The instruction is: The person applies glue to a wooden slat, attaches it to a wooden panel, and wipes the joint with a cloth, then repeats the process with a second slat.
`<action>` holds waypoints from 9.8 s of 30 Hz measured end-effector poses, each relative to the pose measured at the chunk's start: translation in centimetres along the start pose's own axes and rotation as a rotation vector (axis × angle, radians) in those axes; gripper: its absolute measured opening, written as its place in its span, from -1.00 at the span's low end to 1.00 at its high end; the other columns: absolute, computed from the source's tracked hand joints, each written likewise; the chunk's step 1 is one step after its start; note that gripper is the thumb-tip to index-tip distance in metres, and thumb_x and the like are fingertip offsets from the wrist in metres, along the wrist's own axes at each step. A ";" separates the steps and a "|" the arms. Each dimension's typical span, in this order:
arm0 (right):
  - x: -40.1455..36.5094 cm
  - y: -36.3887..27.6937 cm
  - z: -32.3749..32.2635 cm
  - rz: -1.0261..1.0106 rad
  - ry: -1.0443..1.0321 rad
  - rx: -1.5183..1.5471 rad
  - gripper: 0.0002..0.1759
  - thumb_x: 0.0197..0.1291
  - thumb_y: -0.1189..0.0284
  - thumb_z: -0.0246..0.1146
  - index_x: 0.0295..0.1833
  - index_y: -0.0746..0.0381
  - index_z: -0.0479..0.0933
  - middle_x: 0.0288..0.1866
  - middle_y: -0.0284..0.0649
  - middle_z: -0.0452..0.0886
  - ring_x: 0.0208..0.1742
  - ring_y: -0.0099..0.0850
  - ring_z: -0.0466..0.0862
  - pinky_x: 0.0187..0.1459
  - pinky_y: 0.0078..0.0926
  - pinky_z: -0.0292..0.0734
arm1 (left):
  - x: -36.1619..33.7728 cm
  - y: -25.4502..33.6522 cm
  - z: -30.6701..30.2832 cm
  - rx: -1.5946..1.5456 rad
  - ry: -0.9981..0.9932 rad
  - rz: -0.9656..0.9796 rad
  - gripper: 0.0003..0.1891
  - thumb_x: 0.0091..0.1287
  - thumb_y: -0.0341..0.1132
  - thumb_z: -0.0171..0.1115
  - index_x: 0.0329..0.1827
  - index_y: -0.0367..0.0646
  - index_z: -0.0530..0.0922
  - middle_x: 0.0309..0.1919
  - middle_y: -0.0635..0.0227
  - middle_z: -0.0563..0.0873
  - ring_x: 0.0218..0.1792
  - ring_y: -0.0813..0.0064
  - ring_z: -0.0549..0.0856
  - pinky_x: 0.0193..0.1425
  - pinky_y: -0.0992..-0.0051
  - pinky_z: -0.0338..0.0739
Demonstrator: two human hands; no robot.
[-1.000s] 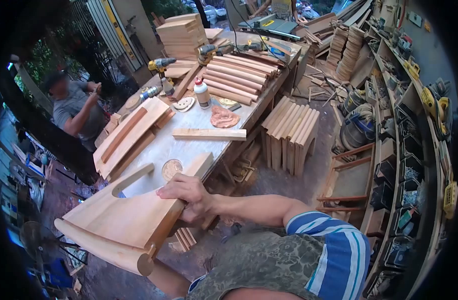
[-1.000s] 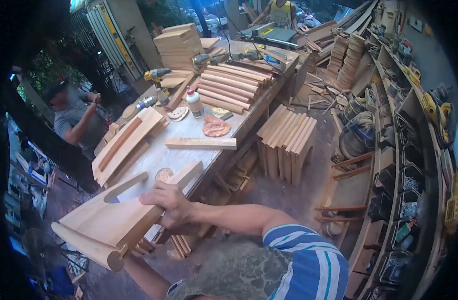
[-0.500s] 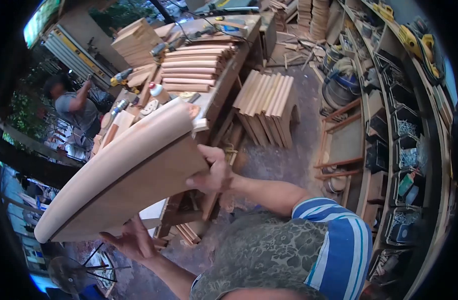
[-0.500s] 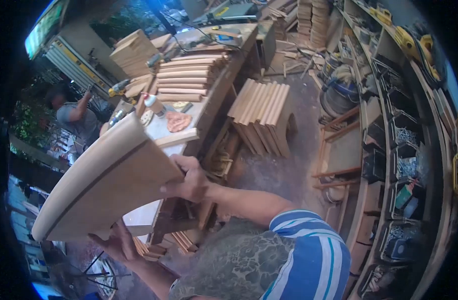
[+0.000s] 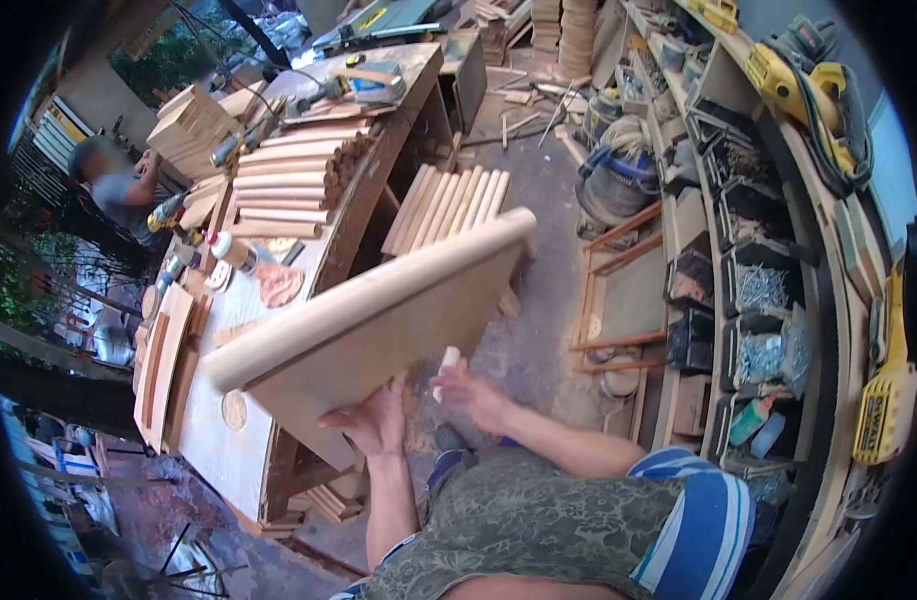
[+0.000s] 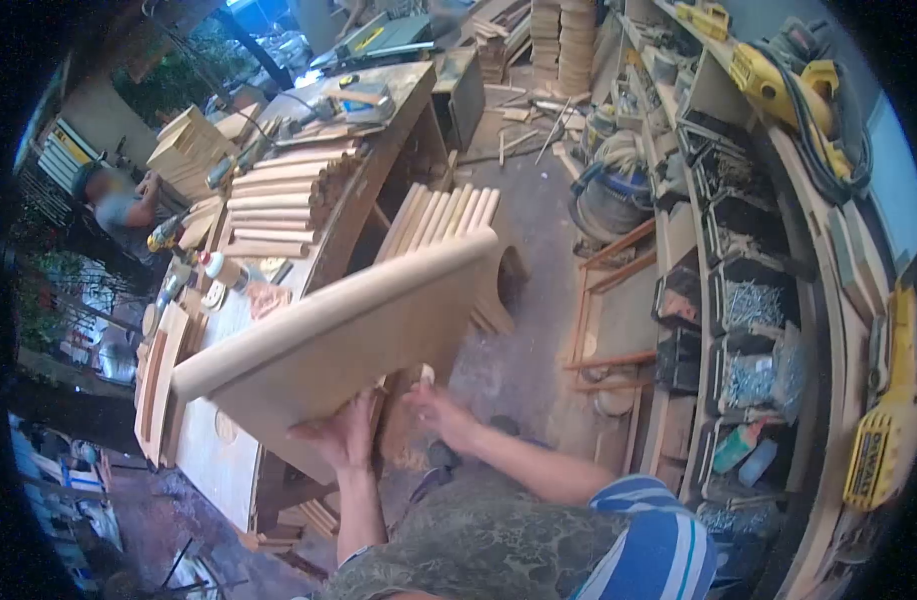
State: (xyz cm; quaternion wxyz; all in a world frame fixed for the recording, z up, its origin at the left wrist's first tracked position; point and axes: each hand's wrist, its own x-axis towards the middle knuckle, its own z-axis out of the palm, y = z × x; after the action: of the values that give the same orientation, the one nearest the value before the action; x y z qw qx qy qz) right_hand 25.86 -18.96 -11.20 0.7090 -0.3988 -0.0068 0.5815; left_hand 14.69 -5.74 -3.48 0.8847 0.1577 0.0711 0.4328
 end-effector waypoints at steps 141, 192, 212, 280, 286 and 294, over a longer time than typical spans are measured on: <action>29.2 -22.6 -45.2 0.106 0.264 -1.892 -0.72 0.23 0.37 0.21 -0.37 0.26 0.78 -0.53 -0.09 0.73 -0.49 -0.24 0.76 -0.34 -0.24 0.69 | 19.6 -24.5 -10.7 1.911 -0.014 -0.504 -0.47 0.31 -0.08 0.37 0.24 -0.25 0.66 -0.01 0.00 0.80 0.02 0.09 0.80 0.20 0.24 0.66; 29.9 -19.9 -48.4 0.016 0.157 -1.650 -0.66 0.23 0.31 0.22 -0.21 0.39 0.73 -0.27 0.15 0.76 -0.27 -0.12 0.80 -0.16 -0.19 0.69 | 27.4 -18.2 36.4 1.159 -1.518 0.647 -0.86 0.17 -0.46 0.51 -0.32 -0.17 0.67 -0.17 0.25 0.79 -0.07 0.15 0.80 0.15 0.05 0.69; 23.8 -21.1 -42.1 0.498 0.294 -1.331 -0.70 0.34 0.36 0.16 -0.23 0.31 0.74 -0.48 -0.13 0.72 -0.53 -0.36 0.69 -0.46 -0.34 0.60 | 23.7 -9.8 7.8 1.583 0.494 0.705 -0.87 0.47 -0.34 0.31 -0.14 -0.21 0.75 -0.13 0.22 0.79 -0.04 0.39 0.76 0.09 0.42 0.63; 25.9 -20.9 -24.0 -0.482 0.969 -1.460 -0.69 0.36 0.35 0.24 -0.34 0.37 0.68 -0.38 0.11 0.72 -0.34 -0.13 0.74 -0.19 -0.15 0.59 | 19.2 25.5 -28.2 2.183 2.096 0.013 -0.44 0.45 0.22 0.13 0.38 0.14 0.55 0.32 0.21 0.53 0.30 0.00 0.52 0.37 -0.04 0.38; 27.9 -36.9 -10.6 -0.962 0.863 -1.294 -0.47 0.47 0.27 0.23 -0.55 0.39 0.46 -0.67 -0.18 0.42 -0.55 -0.49 0.41 -0.43 -0.28 0.34 | 19.9 25.1 -26.5 2.134 2.104 0.019 -0.46 0.44 0.19 0.16 0.35 0.12 0.57 0.32 0.21 0.52 0.31 0.03 0.50 0.39 -0.01 0.35; 32.0 -44.8 4.4 -1.184 0.428 -1.273 -0.63 0.37 0.33 0.36 -0.45 0.34 0.55 -0.61 -0.27 0.47 -0.51 -0.59 0.42 -0.41 -0.45 0.37 | 20.2 24.9 -25.8 2.096 2.110 0.045 -0.46 0.41 0.16 0.19 0.34 0.11 0.57 0.33 0.19 0.51 0.33 0.02 0.48 0.41 -0.02 0.33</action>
State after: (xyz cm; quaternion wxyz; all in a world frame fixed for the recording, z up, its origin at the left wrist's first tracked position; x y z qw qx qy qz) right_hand 70.85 9.78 3.00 0.5234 -0.7479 -0.4003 -0.0804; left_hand 1.84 30.15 -19.03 -0.0936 0.3297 0.9329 0.1109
